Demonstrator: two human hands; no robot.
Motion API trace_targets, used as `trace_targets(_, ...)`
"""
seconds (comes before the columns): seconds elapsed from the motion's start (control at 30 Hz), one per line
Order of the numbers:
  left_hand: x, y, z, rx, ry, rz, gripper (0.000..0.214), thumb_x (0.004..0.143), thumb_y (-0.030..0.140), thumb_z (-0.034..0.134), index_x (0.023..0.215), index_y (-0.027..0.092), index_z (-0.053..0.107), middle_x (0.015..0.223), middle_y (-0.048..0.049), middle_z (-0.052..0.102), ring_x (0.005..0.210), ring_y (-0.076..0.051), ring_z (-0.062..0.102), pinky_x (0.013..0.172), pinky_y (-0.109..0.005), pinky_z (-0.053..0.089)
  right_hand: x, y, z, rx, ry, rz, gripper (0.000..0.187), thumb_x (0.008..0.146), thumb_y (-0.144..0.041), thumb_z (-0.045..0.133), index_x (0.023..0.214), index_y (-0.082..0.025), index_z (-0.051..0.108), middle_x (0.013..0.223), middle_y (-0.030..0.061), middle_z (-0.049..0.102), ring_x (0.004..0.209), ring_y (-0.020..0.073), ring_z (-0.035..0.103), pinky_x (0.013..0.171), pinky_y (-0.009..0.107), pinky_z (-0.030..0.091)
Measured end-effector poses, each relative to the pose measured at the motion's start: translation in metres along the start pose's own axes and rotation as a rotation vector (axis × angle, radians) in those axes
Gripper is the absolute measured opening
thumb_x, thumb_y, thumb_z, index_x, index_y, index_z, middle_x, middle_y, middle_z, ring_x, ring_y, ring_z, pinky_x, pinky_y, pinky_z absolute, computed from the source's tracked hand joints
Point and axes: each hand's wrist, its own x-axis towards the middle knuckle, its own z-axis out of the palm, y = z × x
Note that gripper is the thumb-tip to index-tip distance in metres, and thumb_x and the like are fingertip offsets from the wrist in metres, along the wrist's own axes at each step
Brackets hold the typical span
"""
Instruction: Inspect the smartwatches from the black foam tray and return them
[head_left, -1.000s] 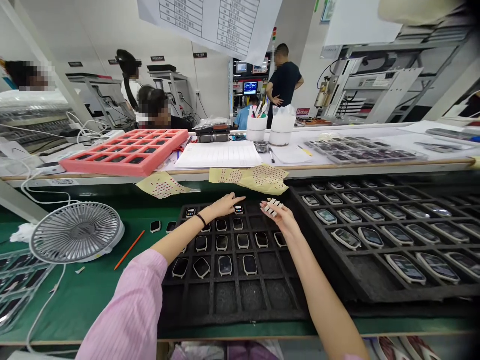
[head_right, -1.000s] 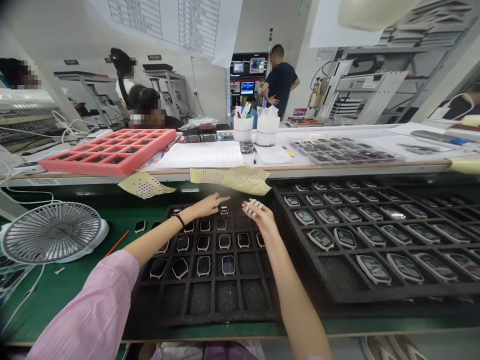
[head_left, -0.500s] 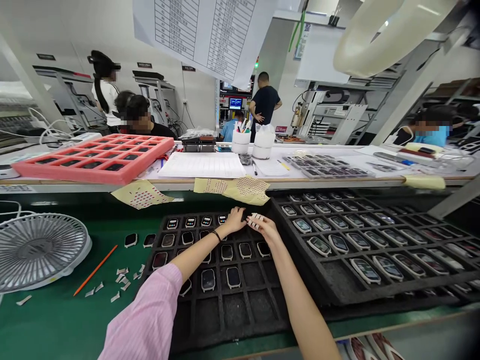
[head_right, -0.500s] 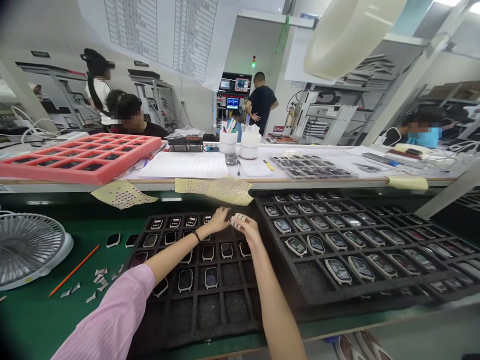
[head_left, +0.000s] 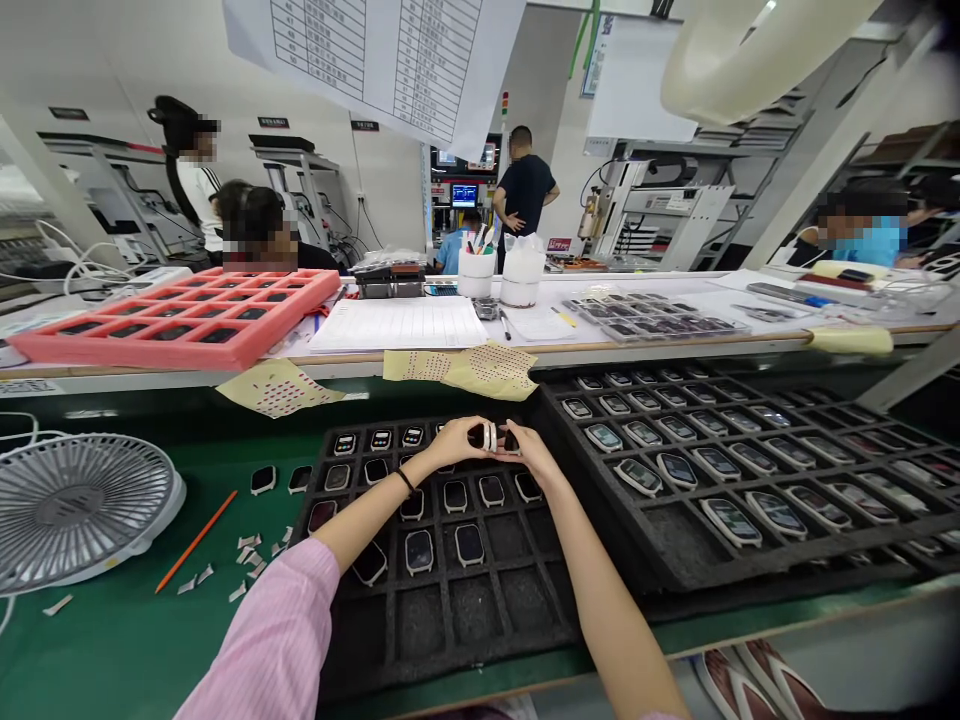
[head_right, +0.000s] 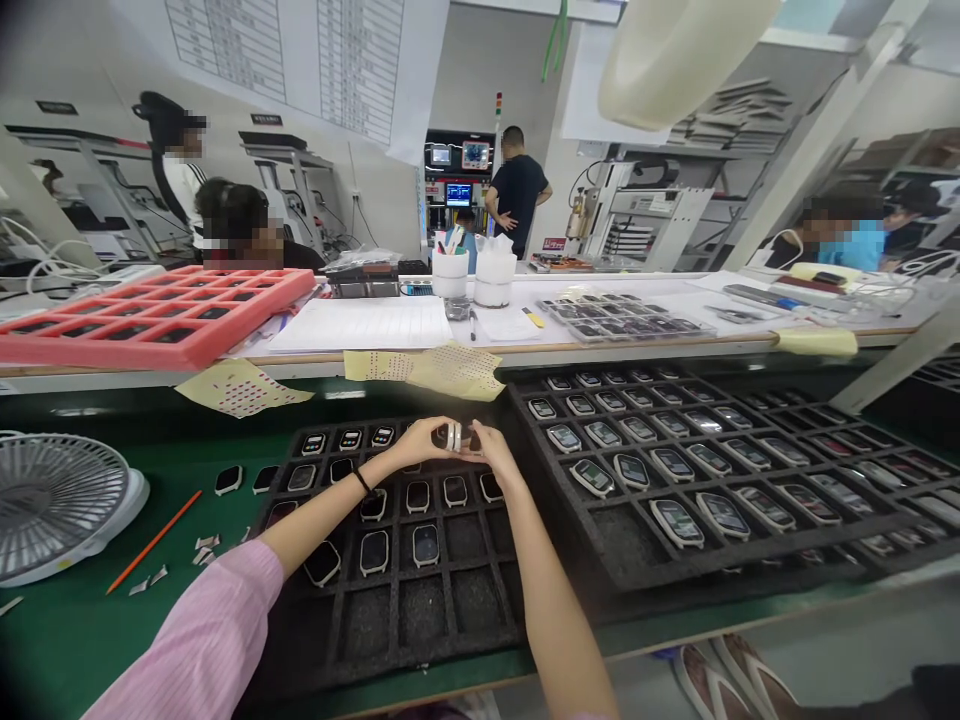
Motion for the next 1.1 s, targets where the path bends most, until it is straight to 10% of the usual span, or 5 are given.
trace_targets(0.2,0.004,-0.009,0.0,0.189,-0.067,-0.123,0.048,0.053,0.037,0.086,0.093,0.015,0.07,0.104,-0.0124,0.065,0.1,-0.034,0.061,0.087,-0.043,0.047,0.009,0.011,-0.014,-0.321,0.197,-0.11,0.028,0.07,-0.048,0.068,0.061,-0.022,0.063,0.071,0.0095,0.07,0.096,0.0323,0.065,0.083,0.038,0.05)
trace_targets(0.57,0.055,-0.004,0.035,0.297,-0.013,-0.054,0.045,0.087,0.036,0.058,0.129,0.019,0.054,0.136,-0.014,0.054,0.128,-0.027,0.047,0.105,-0.041,0.036,0.018,0.022,-0.017,-0.675,0.305,-0.269,0.031,0.077,-0.017,0.049,0.1,-0.016,0.069,0.086,0.0128,0.071,0.091,0.0284,0.066,0.088,0.04,0.047)
trace_targets(0.8,0.027,-0.005,0.008,0.335,-0.095,-0.044,0.034,0.09,0.024,0.048,0.123,0.017,0.057,0.127,-0.0123,0.06,0.12,-0.023,0.054,0.1,-0.036,0.041,0.021,0.027,-0.016,-0.752,0.259,-0.351,0.033,0.075,-0.011,0.045,0.095,-0.019,0.071,0.07,0.0053,0.07,0.067,0.0214,0.067,0.07,0.033,0.053)
trace_targets(1.1,-0.05,-0.005,-0.041,0.382,-0.283,-0.201,0.027,0.075,0.023,0.064,0.102,0.017,0.062,0.105,-0.0093,0.069,0.096,-0.026,0.065,0.078,-0.029,0.049,-0.002,0.001,0.004,-0.832,0.366,-0.705,0.041,0.093,-0.025,0.037,0.131,-0.019,0.053,0.145,0.0138,0.043,0.138,0.0274,0.033,0.112,0.054,0.024)
